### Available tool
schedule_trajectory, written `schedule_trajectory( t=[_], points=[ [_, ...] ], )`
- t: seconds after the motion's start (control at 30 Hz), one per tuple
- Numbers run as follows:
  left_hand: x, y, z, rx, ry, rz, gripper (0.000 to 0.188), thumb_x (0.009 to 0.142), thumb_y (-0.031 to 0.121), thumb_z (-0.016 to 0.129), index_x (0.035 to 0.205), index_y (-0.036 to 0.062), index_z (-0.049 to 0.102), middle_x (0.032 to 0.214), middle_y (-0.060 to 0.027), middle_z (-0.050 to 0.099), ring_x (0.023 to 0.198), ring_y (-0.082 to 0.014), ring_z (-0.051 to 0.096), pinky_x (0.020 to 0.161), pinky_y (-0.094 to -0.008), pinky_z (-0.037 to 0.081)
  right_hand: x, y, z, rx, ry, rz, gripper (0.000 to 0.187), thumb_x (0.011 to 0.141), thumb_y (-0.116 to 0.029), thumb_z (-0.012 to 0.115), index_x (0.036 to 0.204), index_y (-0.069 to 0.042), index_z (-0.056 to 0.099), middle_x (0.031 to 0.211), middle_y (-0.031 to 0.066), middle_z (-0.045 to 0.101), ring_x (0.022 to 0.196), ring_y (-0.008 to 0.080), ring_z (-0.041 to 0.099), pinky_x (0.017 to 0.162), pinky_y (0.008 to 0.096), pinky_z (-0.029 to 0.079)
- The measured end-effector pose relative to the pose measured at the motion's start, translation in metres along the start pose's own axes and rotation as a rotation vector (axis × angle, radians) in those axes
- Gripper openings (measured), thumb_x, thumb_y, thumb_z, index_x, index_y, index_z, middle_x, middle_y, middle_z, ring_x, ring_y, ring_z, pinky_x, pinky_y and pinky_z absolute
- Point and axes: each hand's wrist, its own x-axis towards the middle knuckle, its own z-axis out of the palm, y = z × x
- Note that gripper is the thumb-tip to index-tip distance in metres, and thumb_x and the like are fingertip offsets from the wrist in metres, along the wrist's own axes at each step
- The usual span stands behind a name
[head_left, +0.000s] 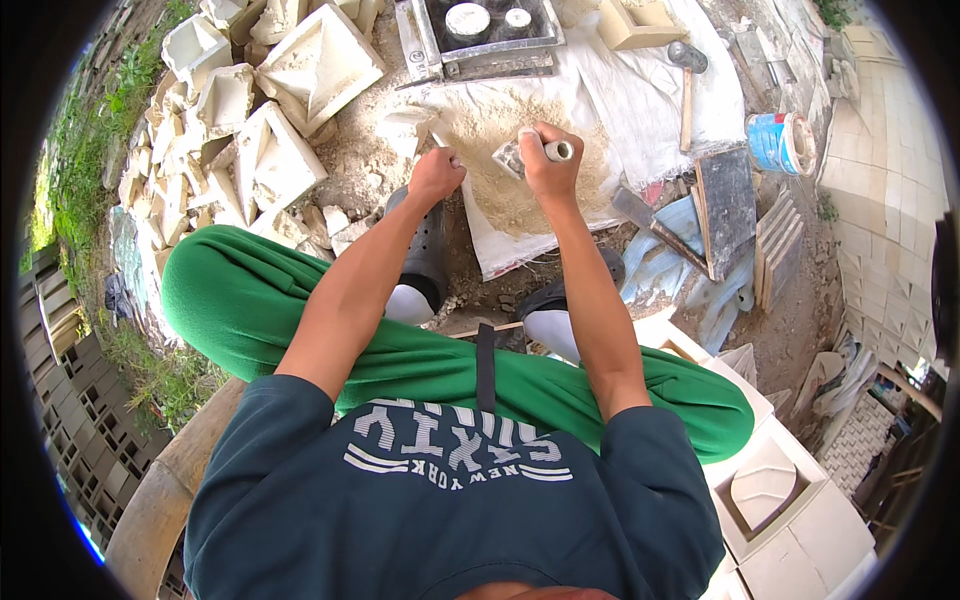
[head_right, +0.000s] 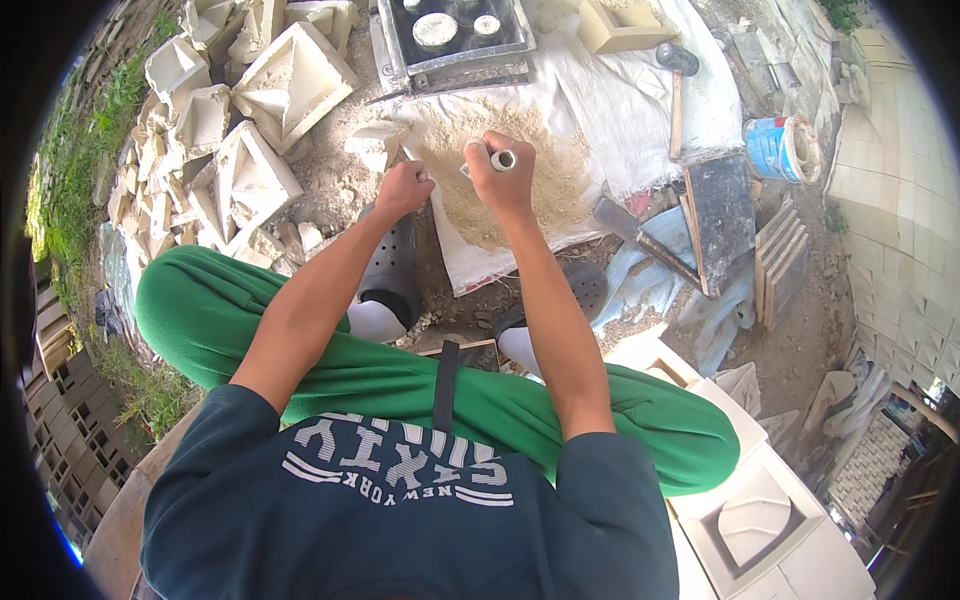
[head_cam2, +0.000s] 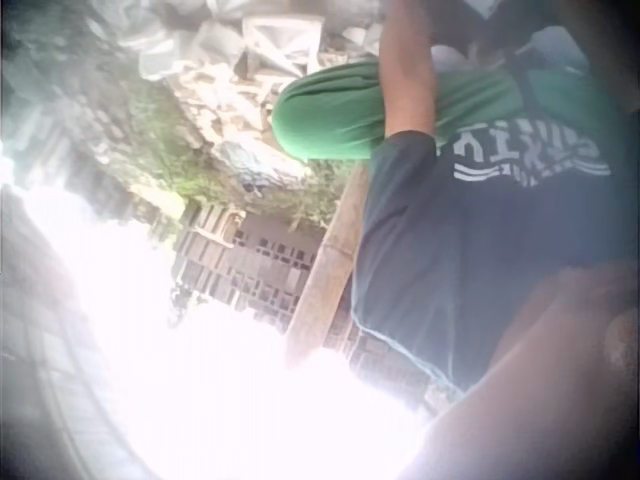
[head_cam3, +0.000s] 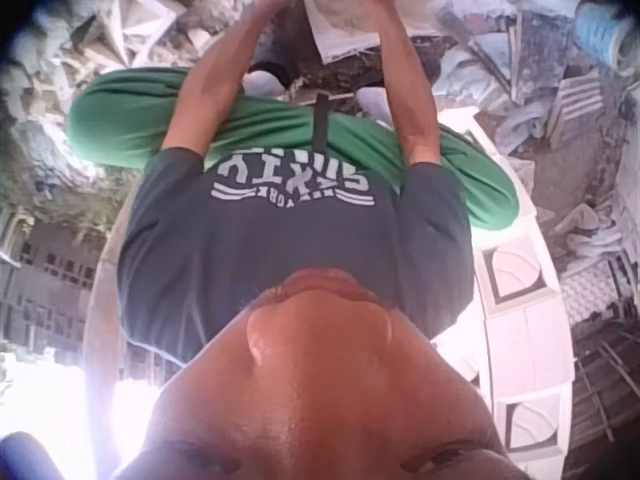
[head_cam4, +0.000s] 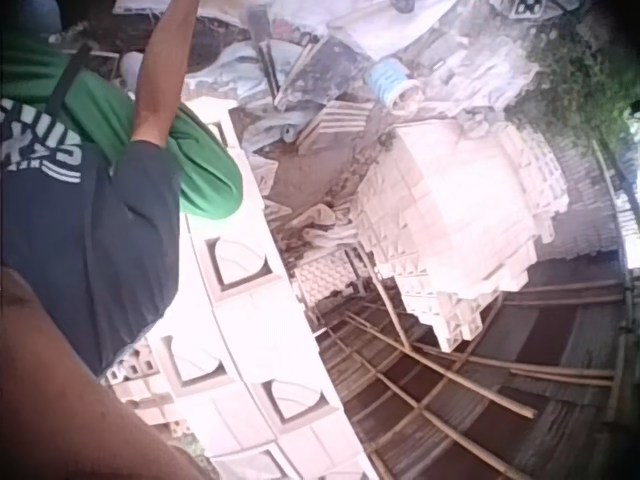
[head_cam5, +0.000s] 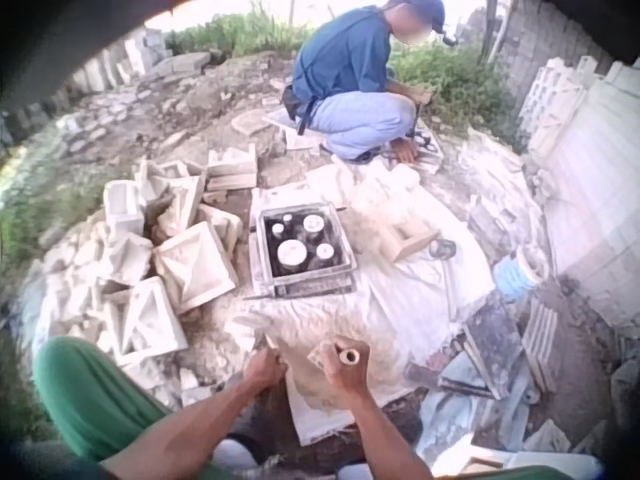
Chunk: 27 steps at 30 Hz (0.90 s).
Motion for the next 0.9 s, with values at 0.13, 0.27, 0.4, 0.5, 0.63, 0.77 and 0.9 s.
schedule_trajectory(
  t=[0.13, 0.27, 0.4, 0.5, 0.63, 0.77, 0.9],
  points=[
    [-0.002, 0.001, 0.000, 0.018, -0.012, -0.012, 0.018, 0.075, 0.020, 0.058, 0.082, 0.0044, 0.062, 0.082, -0.0216, 0.066, 0.082, -0.0407, 0.063, 0.072, -0.0476, 0.049, -0.036, -0.018, -0.011, 0.038, 0.116, 0.104, 0.035, 0.081, -0.008, 0.059, 0.052, -0.003, 0.041, 0.048, -0.0044, 0.039, 0.047, 0.0033, 0.035, 0.043, 0.0275, 0.027],
    [-0.004, 0.015, 0.003, 0.096, 0.007, 0.004, 0.020, 0.076, 0.021, 0.059, 0.088, 0.0050, 0.062, 0.088, -0.0211, 0.067, 0.085, -0.0397, 0.064, 0.075, -0.0485, 0.050, -0.083, 0.059, -0.024, -0.016, 0.230, 0.100, 0.036, 0.082, -0.008, 0.058, 0.053, -0.004, 0.038, 0.049, -0.0049, 0.038, 0.049, 0.0029, 0.034, 0.043, 0.0276, 0.026],
    [-0.037, 0.023, 0.025, 0.167, 0.134, 0.073, 0.042, 0.077, 0.020, 0.064, 0.116, 0.0081, 0.050, 0.098, -0.0222, 0.063, 0.091, -0.0410, 0.063, 0.081, -0.0472, 0.050, -0.067, 0.048, -0.026, 0.074, 0.198, 0.216, 0.037, 0.082, -0.008, 0.057, 0.053, -0.006, 0.034, 0.052, -0.0068, 0.033, 0.051, 0.0030, 0.030, 0.045, 0.0288, 0.022],
    [-0.066, 0.034, 0.056, -0.026, 0.111, -0.072, 0.072, 0.078, 0.013, 0.064, 0.138, 0.0049, 0.025, 0.122, -0.0292, 0.055, 0.098, -0.0442, 0.061, 0.086, -0.0493, 0.050, -0.059, 0.050, -0.031, 0.115, 0.231, 0.211, 0.036, 0.082, -0.007, 0.056, 0.054, -0.006, 0.034, 0.052, -0.0071, 0.034, 0.051, 0.0028, 0.031, 0.046, 0.0285, 0.022],
    [-0.110, 0.056, 0.081, -0.250, 0.148, -0.374, 0.088, 0.077, 0.009, 0.065, 0.145, 0.0067, 0.010, 0.119, -0.0285, 0.058, 0.104, -0.0440, 0.060, 0.091, -0.0480, 0.048, -0.056, -0.010, -0.034, 0.120, 0.258, 0.162, 0.035, 0.081, -0.007, 0.055, 0.054, -0.006, 0.034, 0.051, -0.0070, 0.033, 0.051, 0.0027, 0.030, 0.045, 0.0286, 0.022],
    [-0.123, 0.045, 0.093, -0.246, 0.024, -0.420, 0.091, 0.077, 0.008, 0.063, 0.148, 0.0070, 0.006, 0.113, -0.0294, 0.061, 0.105, -0.0439, 0.060, 0.094, -0.0473, 0.046, -0.084, 0.002, -0.034, -0.012, 0.289, 0.123, 0.034, 0.080, -0.008, 0.057, 0.054, -0.004, 0.036, 0.049, -0.0056, 0.033, 0.050, 0.0028, 0.030, 0.044, 0.0294, 0.022],
    [-0.119, 0.036, 0.092, -0.200, -0.033, -0.405, 0.091, 0.076, 0.007, 0.060, 0.148, 0.0062, 0.004, 0.111, -0.0309, 0.062, 0.104, -0.0448, 0.061, 0.094, -0.0472, 0.046, -0.116, 0.044, -0.036, -0.001, 0.334, 0.076, 0.033, 0.080, -0.006, 0.057, 0.054, -0.004, 0.036, 0.050, -0.0052, 0.033, 0.050, 0.0036, 0.031, 0.044, 0.0309, 0.023]
  ],
)
